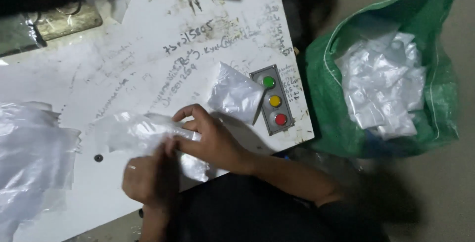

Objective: The person is manually folding plastic bags and placing them into a collection bin at a workstation.

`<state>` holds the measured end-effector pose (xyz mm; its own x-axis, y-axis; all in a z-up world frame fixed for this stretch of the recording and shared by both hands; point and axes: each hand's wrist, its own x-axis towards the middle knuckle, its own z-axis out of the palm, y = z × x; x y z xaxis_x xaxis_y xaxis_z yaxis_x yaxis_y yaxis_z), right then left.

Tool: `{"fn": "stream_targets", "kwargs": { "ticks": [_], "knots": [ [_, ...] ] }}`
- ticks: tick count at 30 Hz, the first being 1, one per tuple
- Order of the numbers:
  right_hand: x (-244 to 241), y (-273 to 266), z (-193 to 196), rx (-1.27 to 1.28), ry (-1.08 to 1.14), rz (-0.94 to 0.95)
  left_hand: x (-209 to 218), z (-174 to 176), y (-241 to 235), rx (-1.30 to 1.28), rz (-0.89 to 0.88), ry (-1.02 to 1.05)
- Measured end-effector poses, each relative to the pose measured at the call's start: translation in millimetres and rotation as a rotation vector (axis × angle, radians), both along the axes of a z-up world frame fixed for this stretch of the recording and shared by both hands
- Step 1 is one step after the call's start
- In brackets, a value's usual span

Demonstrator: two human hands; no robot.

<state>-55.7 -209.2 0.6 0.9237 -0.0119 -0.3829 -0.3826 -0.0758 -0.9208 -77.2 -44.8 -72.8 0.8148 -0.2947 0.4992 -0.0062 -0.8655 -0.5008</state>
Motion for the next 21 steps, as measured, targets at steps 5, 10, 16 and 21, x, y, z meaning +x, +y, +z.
{"fn": "stream_targets", "kwargs": {
  "ticks": [5,10,16,21],
  "knots": [
    [-16.2,-1.7,-28.1,0.294,-0.151,0.139,-0.1,36.3,-3.5,-1.137,-0.244,0.314],
    [-24.3,-24.2,-31.0,0.124,-0.254,0.444,-6.8,82.0,-37.0,-0.953,-0.757,0.288],
    [3.4,-23.4,-35.1,0.129,-0.049,-0.149,9.6,61.2,-7.7,-0.838,-0.363,0.431],
    [9.1,-13.0,-28.1,-0.152,-0.088,-0.01,9.2,20.9,1.7,-0.672,-0.433,0.464]
  ]
}}
